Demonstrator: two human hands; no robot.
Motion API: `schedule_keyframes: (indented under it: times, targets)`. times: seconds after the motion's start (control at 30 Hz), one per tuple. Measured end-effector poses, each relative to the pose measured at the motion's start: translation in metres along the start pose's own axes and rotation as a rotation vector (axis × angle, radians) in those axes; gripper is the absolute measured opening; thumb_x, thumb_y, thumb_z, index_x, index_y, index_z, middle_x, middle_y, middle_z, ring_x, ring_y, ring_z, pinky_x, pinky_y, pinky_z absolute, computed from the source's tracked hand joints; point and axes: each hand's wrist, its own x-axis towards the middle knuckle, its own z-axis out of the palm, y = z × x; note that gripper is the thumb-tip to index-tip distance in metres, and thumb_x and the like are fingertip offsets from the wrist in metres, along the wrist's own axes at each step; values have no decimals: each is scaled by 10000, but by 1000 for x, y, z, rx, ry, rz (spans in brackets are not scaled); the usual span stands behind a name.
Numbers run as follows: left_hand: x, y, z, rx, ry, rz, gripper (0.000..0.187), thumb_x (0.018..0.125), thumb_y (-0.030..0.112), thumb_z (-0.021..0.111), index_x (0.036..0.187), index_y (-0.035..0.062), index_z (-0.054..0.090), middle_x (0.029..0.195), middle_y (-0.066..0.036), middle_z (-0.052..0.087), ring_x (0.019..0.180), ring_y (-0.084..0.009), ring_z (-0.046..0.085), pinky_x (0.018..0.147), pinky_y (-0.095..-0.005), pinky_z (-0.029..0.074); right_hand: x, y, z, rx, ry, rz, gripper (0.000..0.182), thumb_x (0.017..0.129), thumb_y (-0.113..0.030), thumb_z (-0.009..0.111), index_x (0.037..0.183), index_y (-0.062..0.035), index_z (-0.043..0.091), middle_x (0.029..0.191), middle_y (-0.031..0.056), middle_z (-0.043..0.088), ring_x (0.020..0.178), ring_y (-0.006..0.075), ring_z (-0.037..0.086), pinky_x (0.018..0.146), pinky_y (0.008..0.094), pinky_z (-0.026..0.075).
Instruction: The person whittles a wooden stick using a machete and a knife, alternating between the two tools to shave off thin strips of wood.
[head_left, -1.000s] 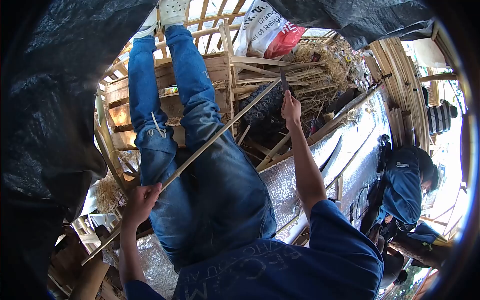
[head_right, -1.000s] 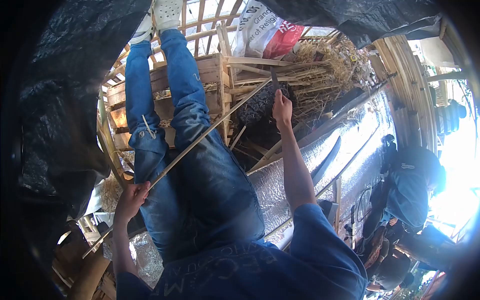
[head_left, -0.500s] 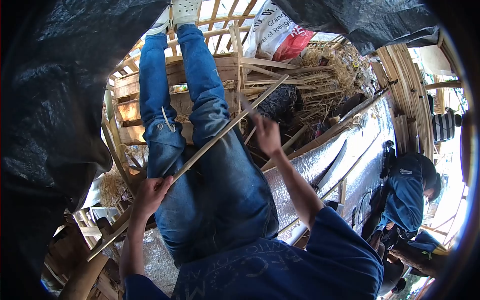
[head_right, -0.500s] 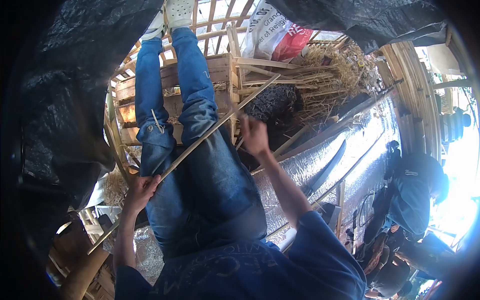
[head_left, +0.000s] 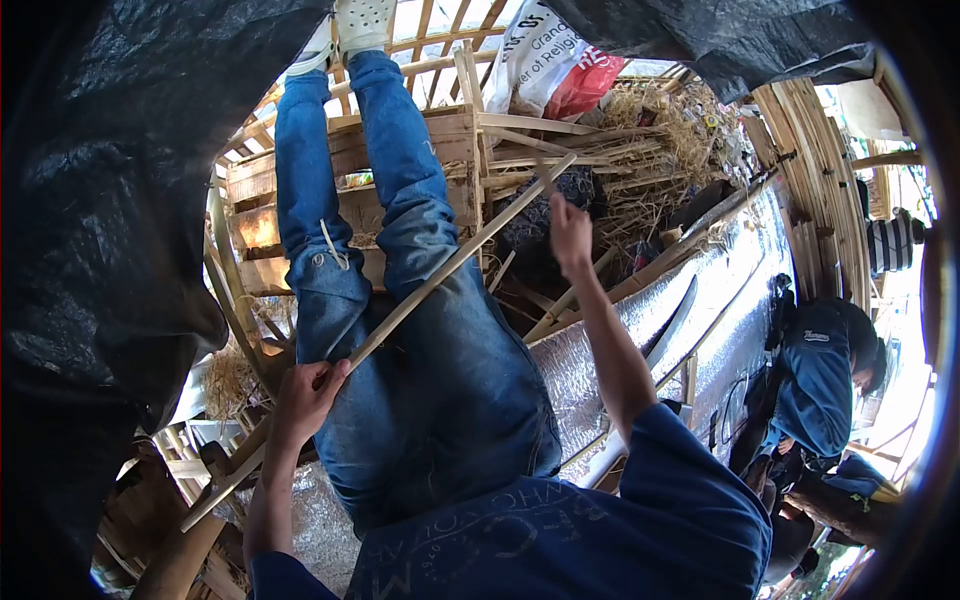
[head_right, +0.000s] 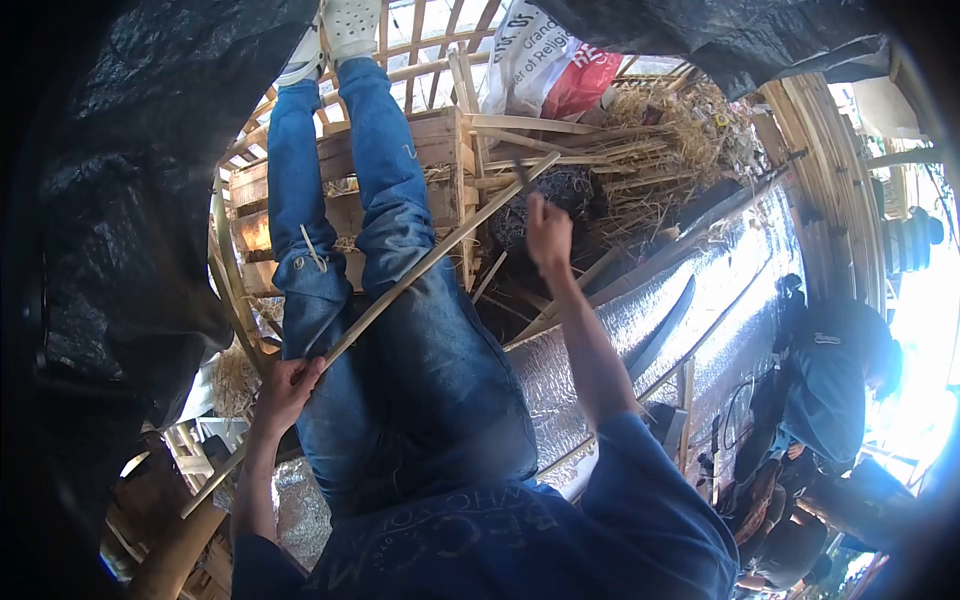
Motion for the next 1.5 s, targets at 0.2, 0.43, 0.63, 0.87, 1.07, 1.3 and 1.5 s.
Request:
schedule_keyframes:
  times: [0.2,0.43,0.63,0.87,1.07,1.3,1.5]
  targets:
    - [2,5,1,-38,0,-20,564,925,424,545,581,-21,500,447,-53,392,445,-92,349,432,-327,278,-50,-19,25,61,-190,-144,500,958,-408,452,742,21,591,484,17,406,473,121,367,465,320,334]
    - [9,38,2,-6,49,51,532,929,388,550,615,-40,519,470,-79,400,448,-114,367,443,-324,300,-79,-55,-18,616,-231,326,392,966,-417,453,694,-135,470,509,-62,346,380,39,326,335,211,224]
    - [19,89,13,-102,174,263,359,960,283,515,788,-30,546,547,-90,436,488,-141,407,467,-320,323,-39,-75,-50,1066,-103,218,298,966,-371,480,801,-123,456,575,-54,306,439,56,269,398,207,215]
    - [9,121,15,-93,315,411,160,950,148,499,920,-6,529,707,-189,605,651,-346,621,558,-387,446,-72,-143,-40,1007,-188,-156,350,997,-363,387,936,-51,533,659,-17,368,581,91,357,533,254,318]
    - [-14,123,3,-31,325,384,173,935,176,536,925,6,567,640,-153,590,569,-301,610,527,-358,444,-127,-165,-40,190,-274,-884,288,929,-268,532,969,12,480,725,167,549,609,282,564,575,387,465]
    - [-55,109,-21,-296,245,202,200,929,190,568,899,-2,618,587,10,499,521,-43,442,482,-200,337,9,-129,-82,-69,155,-548,412,988,-306,389,773,20,520,526,173,516,443,308,540,449,421,407]
    - [-57,122,-13,-407,293,174,192,935,159,551,894,-17,615,609,14,495,542,-30,428,488,-194,325,-126,-143,-54,-34,-335,-1013,295,930,-271,499,855,14,491,514,181,508,476,385,561,484,421,457]
